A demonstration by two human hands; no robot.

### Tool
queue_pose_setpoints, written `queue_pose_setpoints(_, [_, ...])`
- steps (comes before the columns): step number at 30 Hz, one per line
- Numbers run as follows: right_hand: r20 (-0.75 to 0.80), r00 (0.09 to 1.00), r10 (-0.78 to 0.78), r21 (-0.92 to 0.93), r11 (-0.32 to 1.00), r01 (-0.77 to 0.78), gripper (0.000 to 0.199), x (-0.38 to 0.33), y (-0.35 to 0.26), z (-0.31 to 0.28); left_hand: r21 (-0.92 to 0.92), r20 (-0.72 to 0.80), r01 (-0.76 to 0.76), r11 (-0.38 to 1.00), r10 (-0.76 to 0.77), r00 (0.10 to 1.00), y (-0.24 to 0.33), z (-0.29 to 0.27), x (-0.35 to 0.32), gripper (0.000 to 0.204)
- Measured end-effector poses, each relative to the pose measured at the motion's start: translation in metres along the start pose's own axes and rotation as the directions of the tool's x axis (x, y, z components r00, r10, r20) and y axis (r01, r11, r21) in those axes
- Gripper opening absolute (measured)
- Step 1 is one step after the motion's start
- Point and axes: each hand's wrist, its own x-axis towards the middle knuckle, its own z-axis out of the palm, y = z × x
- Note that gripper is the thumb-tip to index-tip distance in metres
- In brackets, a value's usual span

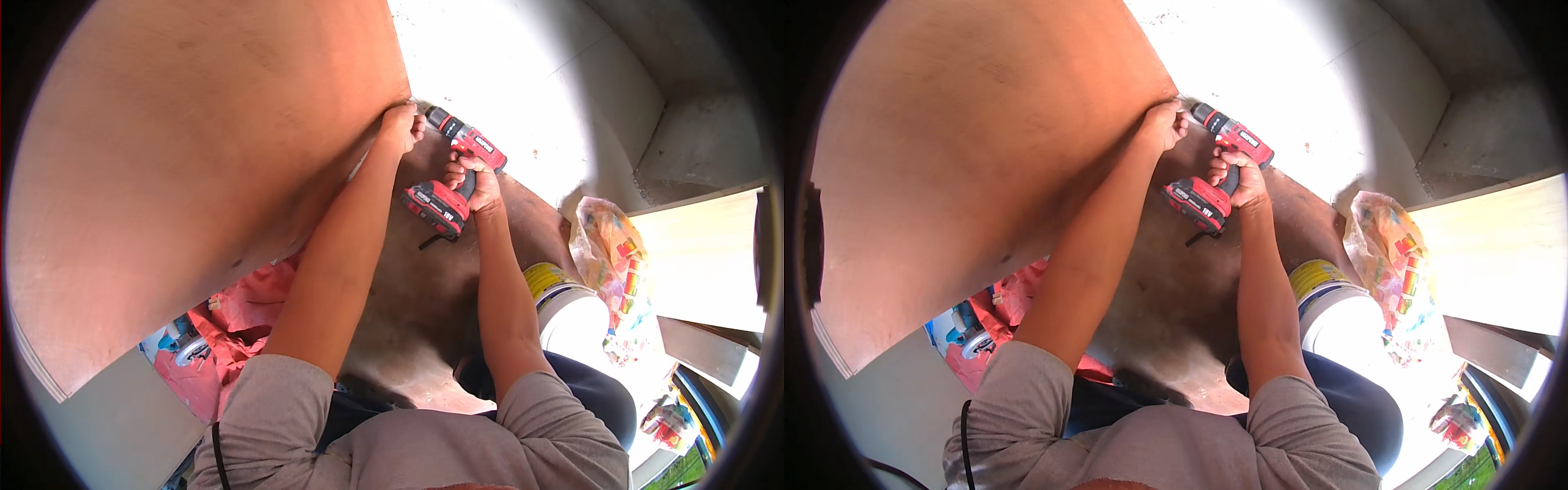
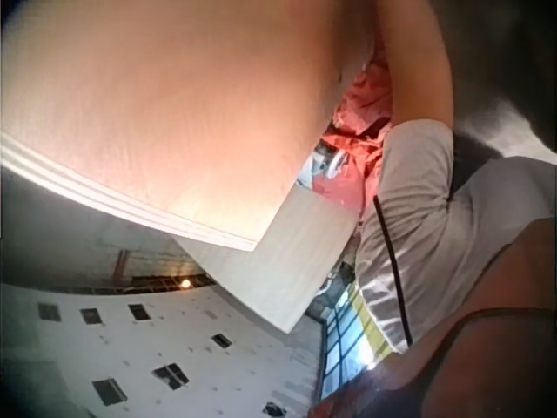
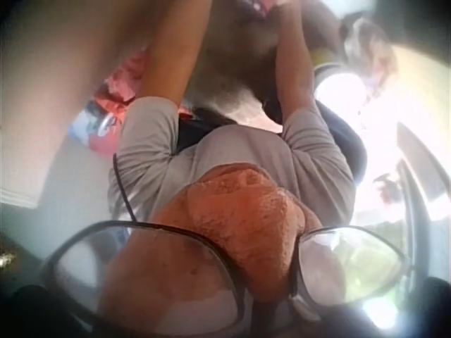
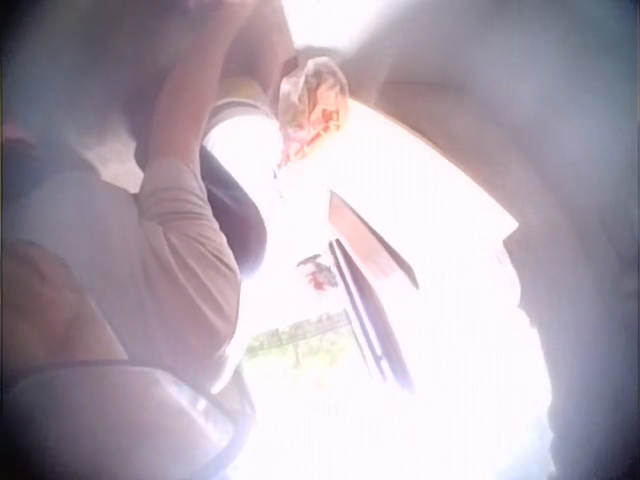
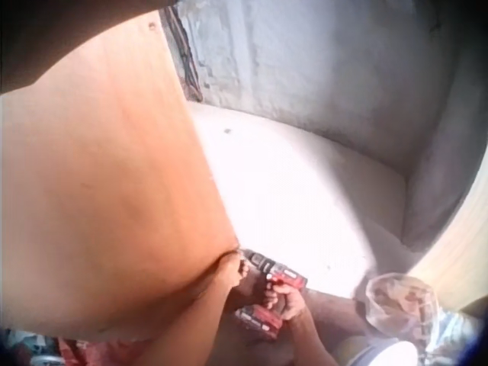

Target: The person assembles a wooden cabinet by driving screws into its joints using a power drill and repositioning the structure by hand.

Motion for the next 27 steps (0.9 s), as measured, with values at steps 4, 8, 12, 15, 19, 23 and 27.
queue_pose_setpoints(4, [-0.017,0.999,-0.034,-0.002,0.999,0.034,0.018,-0.008,-0.006,-0.009,-0.248,0.046,0.097,0.964,-0.088,0.995,-0.008,0.019,0.026,0.018])
queue_pose_setpoints(8, [0.039,0.999,0.005,-0.055,0.998,-0.002,0.024,0.01,0.004,0.01,-0.213,0.097,0.051,0.976,-0.031,0.995,0.003,-0.01,0.054,0.02])
queue_pose_setpoints(12, [0.032,0.999,-0.038,-0.075,0.996,0.04,0.034,-0.009,-0.003,-0.001,-0.195,0.156,0.094,0.976,-0.064,0.986,-0.014,0.006,0.043,0.017])
queue_pose_setpoints(15, [0.113,0.987,-0.119,-0.025,0.992,0.122,0.038,-0.017,0.012,-0.009,-0.052,0.19,0.104,0.993,-0.092,0.977,-0.01,-0.003,0.028,0.019])
queue_pose_setpoints(19, [0.284,0.928,-0.24,-0.017,0.967,0.255,0.045,-0.017,0.027,-0.025,0.14,0.218,-0.172,0.975,0.139,0.966,-0.014,-0.014,-0.015,0.019])
queue_pose_setpoints(23, [0.23,0.919,-0.319,-0.295,0.877,0.378,0.05,-0.021,0.015,-0.028,0.206,0.195,-0.502,0.84,0.468,0.862,-0.049,-0.057,-0.088,0.021])
queue_pose_setpoints(27, [0.344,0.918,-0.2,-0.14,0.955,0.26,0.047,-0.023,0.002,-0.029,0.317,0.021,-0.426,0.848,0.442,0.897,-0.112,-0.174,-0.174,0.022])
